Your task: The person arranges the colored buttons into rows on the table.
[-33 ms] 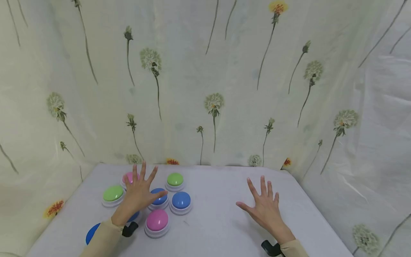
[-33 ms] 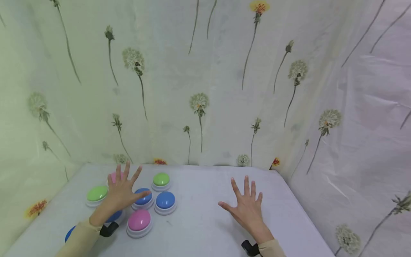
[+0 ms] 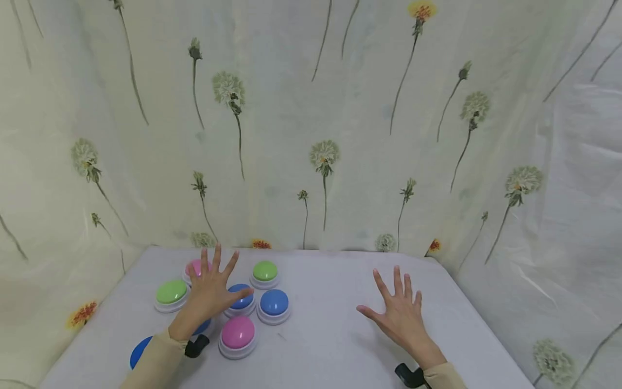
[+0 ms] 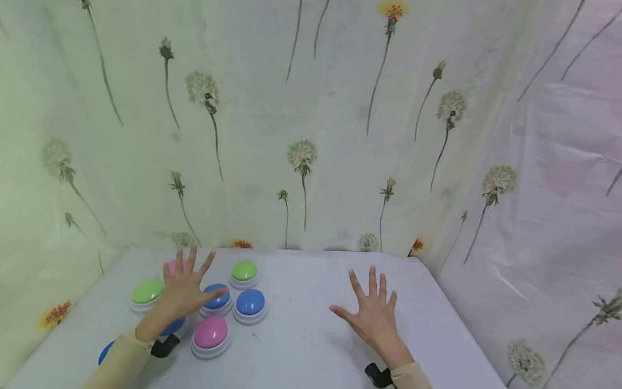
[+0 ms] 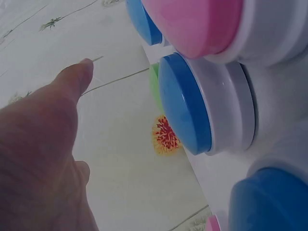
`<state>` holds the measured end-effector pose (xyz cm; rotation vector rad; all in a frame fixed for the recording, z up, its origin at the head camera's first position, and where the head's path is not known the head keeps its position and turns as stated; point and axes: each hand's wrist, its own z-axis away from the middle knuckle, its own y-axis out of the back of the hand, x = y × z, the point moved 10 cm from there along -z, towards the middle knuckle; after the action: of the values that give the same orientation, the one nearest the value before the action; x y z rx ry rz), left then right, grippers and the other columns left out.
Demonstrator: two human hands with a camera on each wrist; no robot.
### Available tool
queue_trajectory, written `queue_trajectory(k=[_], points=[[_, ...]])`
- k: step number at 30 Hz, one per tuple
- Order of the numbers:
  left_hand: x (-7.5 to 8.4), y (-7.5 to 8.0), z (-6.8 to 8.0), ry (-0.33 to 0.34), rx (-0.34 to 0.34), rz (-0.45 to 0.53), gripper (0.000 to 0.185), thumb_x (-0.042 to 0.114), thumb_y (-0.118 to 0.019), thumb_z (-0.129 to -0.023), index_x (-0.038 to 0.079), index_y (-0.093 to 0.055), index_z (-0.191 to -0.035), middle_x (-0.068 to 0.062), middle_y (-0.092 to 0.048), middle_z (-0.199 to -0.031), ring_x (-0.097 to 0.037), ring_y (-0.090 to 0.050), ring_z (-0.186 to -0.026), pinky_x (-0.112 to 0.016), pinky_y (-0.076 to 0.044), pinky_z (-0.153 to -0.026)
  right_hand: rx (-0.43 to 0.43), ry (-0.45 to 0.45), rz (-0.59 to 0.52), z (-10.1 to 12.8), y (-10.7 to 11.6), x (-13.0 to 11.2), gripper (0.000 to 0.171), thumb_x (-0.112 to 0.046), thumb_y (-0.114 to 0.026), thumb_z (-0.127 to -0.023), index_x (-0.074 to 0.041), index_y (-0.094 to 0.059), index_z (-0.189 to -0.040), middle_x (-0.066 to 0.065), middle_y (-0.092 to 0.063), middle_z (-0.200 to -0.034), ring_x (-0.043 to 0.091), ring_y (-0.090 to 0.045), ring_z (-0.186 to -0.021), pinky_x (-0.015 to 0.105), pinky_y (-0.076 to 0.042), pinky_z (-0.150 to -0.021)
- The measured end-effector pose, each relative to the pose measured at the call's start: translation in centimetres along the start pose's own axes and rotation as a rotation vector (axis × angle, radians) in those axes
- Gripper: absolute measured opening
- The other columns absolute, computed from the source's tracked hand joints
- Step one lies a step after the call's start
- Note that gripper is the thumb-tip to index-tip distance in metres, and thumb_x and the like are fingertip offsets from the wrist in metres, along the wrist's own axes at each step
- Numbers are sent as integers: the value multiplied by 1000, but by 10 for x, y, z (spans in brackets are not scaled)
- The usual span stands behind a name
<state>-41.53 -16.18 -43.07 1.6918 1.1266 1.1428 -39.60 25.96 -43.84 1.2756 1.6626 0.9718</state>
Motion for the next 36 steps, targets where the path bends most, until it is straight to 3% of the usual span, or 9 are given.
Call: queue_trajectory(k=[17,23,30,36], points=[[5,12,0,-52,38,-21,95,73,-56,-79,24,-24,-154,-19,-4,-161,-43,3,-148,-67,-10,-114,-5,34,-21,2,1,-9,99,-79,-58,-72,-32,-24,-153,22,-7,-160,52,-9,-143,78,-16,-102],[9,11,0,-74,-4,0,92,71,-55,-81,22,-26,-153,-20,-11,-160,-44,-3,-147,-65,-11,-114,-17,80,-61,2,2,-20,99,-78,-58,-73,-32,-24,-153,24,-12,-159,52,-13,-143,75,-20,-103],[31,5,-1,-167,-103,115,84,68,-63,-78,17,-47,-143,-19,-35,-153,-44,-24,-142,-67,-24,-109,-25,191,-157,-3,12,-62,98,-76,-62,-71,-29,-32,-151,22,-32,-153,50,-39,-131,68,-43,-89],[46,-6,-7,-224,-204,108,77,60,-71,-76,17,-54,-137,-16,-44,-146,-41,-35,-137,-63,-30,-109,-76,265,-191,-14,3,-110,98,-73,-67,-69,-30,-34,-150,18,-41,-148,42,-47,-126,59,-48,-90]])
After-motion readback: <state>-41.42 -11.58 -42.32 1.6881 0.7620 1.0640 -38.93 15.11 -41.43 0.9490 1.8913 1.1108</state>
